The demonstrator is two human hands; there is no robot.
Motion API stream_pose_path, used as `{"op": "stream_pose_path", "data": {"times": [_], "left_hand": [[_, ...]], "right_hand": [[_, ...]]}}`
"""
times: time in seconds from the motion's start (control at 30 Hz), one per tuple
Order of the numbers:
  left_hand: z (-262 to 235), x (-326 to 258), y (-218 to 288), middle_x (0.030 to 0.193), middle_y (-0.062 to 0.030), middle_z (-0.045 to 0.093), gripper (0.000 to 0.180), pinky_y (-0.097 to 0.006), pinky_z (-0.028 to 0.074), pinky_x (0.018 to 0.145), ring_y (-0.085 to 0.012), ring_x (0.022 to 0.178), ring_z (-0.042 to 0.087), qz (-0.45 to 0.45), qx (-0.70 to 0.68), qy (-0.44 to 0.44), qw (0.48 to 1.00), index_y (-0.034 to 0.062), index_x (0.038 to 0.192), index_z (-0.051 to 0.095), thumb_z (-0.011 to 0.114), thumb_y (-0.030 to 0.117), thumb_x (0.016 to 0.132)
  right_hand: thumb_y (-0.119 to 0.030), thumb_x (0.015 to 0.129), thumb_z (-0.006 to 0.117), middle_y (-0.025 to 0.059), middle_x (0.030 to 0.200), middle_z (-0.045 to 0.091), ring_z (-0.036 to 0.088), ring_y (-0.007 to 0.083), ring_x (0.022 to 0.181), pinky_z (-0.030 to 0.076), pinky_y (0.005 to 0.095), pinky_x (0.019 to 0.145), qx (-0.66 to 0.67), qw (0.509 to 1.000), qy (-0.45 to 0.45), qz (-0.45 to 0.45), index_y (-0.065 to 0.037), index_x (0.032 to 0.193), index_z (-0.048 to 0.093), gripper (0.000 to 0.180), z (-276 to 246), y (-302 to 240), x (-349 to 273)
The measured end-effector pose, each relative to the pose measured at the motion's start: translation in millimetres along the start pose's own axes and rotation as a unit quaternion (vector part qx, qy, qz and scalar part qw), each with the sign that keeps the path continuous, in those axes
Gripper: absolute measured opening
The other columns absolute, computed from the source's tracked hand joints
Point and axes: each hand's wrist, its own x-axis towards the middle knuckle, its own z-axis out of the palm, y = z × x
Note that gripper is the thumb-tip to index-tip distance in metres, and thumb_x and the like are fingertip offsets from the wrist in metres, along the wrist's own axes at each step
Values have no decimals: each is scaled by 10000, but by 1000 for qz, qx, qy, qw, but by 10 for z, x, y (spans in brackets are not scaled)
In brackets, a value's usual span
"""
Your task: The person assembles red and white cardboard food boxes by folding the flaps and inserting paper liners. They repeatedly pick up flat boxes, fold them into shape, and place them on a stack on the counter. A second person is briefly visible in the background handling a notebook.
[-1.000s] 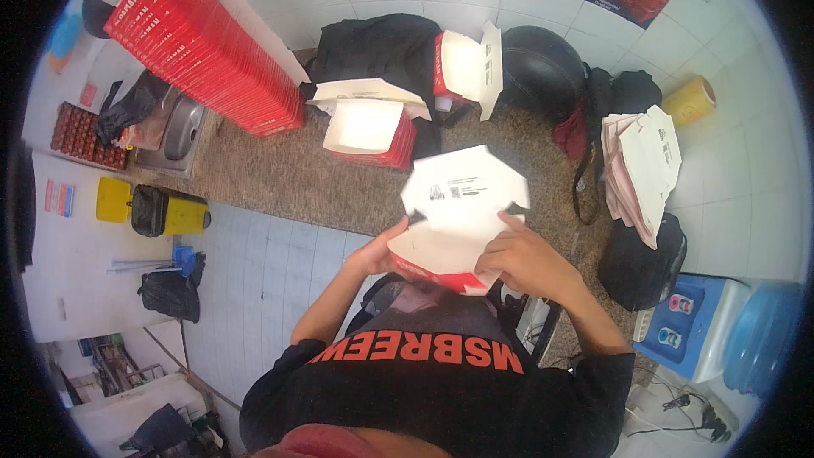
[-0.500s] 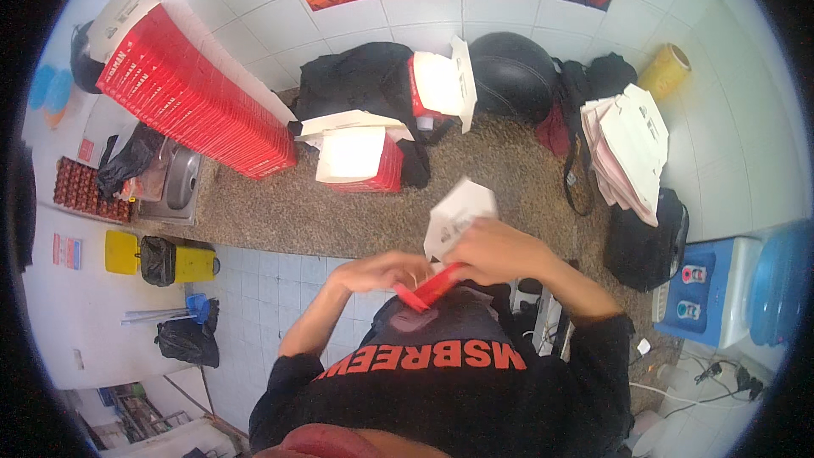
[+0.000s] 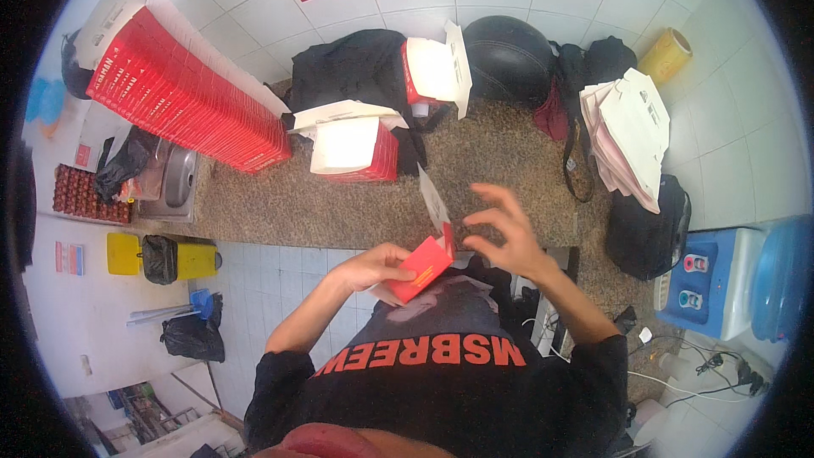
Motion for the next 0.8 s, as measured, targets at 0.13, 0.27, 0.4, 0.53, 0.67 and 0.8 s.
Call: {"op": "stream_pose_path", "data": {"times": [0.13,0.27,0.4,0.53,0.67,0.8], "left_hand": [[240,156,69,1110,-61,729,288,-263,536,871,-100,965,655,-48,15,-6,999,-15,1216,698,675,136,972],[271,99,94,1056,-90,745,285,-274,535,886,-119,966,683,-49,-49,-23,997,-40,1160,710,664,184,991],[258,201,36,1037,-111,747,291,-279,564,818,-136,928,708,-49,0,-17,999,-51,1148,705,653,195,1001],[416,174,131,1028,-100,745,274,-279,576,758,-121,892,698,-70,17,19,997,-41,1132,713,630,195,1019],[326,203,21,969,-72,739,256,-282,577,708,-106,866,685,-35,96,18,995,-26,1091,729,618,195,1030],[335,201,25,927,-47,741,296,-280,569,702,-103,848,681,24,163,7,986,-41,1090,731,600,220,1044]], "right_hand": [[-234,927,706,226,1443,489,455,427,1362,364,470,1134,122,975,-154,104,-108,1257,658,357,364,-175,-95],[-264,986,602,243,1360,526,513,418,1261,416,465,1051,118,954,-180,210,-77,1308,579,373,281,-136,-12],[-251,992,566,239,1319,539,531,424,1204,423,482,1015,75,972,-185,123,-43,1134,601,254,416,-130,-72],[-248,1003,537,239,1312,542,534,424,1181,421,492,998,76,972,-202,90,-37,1096,597,237,398,-80,-63],[-269,1012,522,230,1285,553,536,431,1160,428,492,984,92,956,-264,89,-39,1070,604,251,386,7,-37],[-288,1016,525,219,1220,570,544,419,1132,443,478,961,103,963,-237,75,-38,1034,619,267,383,-22,-62]]}}
